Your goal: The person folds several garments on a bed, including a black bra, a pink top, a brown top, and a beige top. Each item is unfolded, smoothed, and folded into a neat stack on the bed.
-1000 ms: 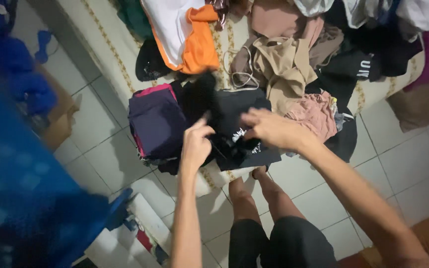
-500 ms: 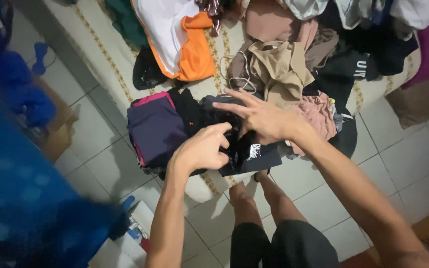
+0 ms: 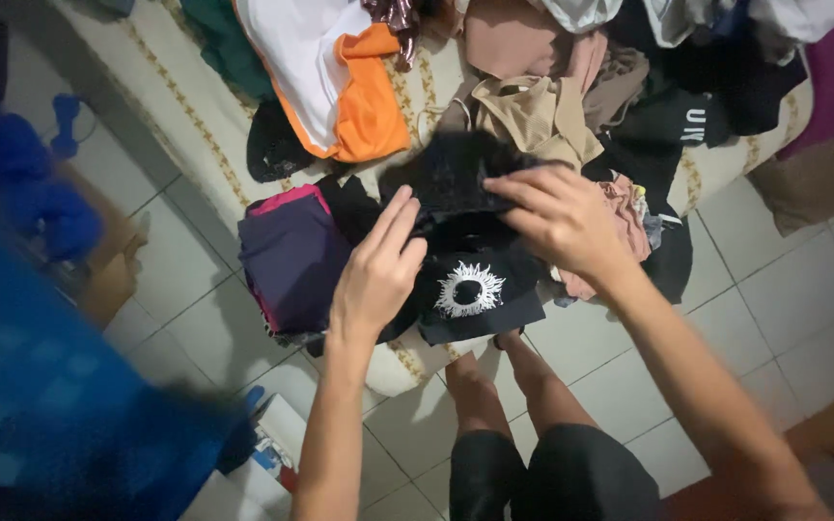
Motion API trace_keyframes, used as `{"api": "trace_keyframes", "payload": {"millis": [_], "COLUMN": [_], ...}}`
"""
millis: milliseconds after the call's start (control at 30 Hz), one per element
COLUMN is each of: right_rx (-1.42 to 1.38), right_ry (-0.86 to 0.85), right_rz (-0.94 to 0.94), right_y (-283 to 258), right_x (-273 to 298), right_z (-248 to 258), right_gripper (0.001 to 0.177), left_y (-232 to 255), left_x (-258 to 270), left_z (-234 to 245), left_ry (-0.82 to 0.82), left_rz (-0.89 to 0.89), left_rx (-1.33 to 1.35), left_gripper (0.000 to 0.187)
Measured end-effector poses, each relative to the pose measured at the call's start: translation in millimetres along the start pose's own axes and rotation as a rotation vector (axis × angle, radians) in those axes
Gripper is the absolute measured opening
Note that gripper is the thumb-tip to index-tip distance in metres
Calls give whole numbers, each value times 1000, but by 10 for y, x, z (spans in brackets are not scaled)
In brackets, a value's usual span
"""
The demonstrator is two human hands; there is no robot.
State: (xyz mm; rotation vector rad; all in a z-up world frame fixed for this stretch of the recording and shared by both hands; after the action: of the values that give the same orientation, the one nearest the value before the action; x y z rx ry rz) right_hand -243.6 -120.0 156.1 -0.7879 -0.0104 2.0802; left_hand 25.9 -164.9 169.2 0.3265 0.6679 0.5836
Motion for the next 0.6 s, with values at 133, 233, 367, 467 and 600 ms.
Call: {"api": "trace_keyframes", "payload": {"millis": [133,233,367,467,600], "right_rx": [188,193,156,90,8], "right_ry": [85,-18,-719,-711,-190], "right_rz": [-55,-166,-508,-586,-829], "right_y": [-213,-468,-1015,-922,-667], "right_x": [635,1283,2149,2316,1972], "right_z": [-228,-603,-984,-1007,-1098], "right_gripper": [22,13,30,32,38], "left_y": [156,227,487,631,885], "left_x": [303,1123,2113,2166,2403], "left_z": [-254,-828,-1361,-1280,-1403], "left_ry": [172,-103,-427,-376,-141], "left_rz": [-150,-74,168,297,615], "left_rx": [-222,-244,-58,12,154], "left_gripper": [11,2,22,30,35]}}
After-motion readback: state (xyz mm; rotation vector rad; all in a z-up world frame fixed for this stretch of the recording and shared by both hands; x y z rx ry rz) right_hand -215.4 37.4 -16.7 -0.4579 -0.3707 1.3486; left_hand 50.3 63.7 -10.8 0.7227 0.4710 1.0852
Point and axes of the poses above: each hand's wrist, its own x-axis away from the middle knuckle, its own z-axis out of the back of the hand, y = z × x, the point moved 1 cm from there along -x, towards the middle knuckle, and after that the axes turned 13 degrees about y, right-handed, at the moved point
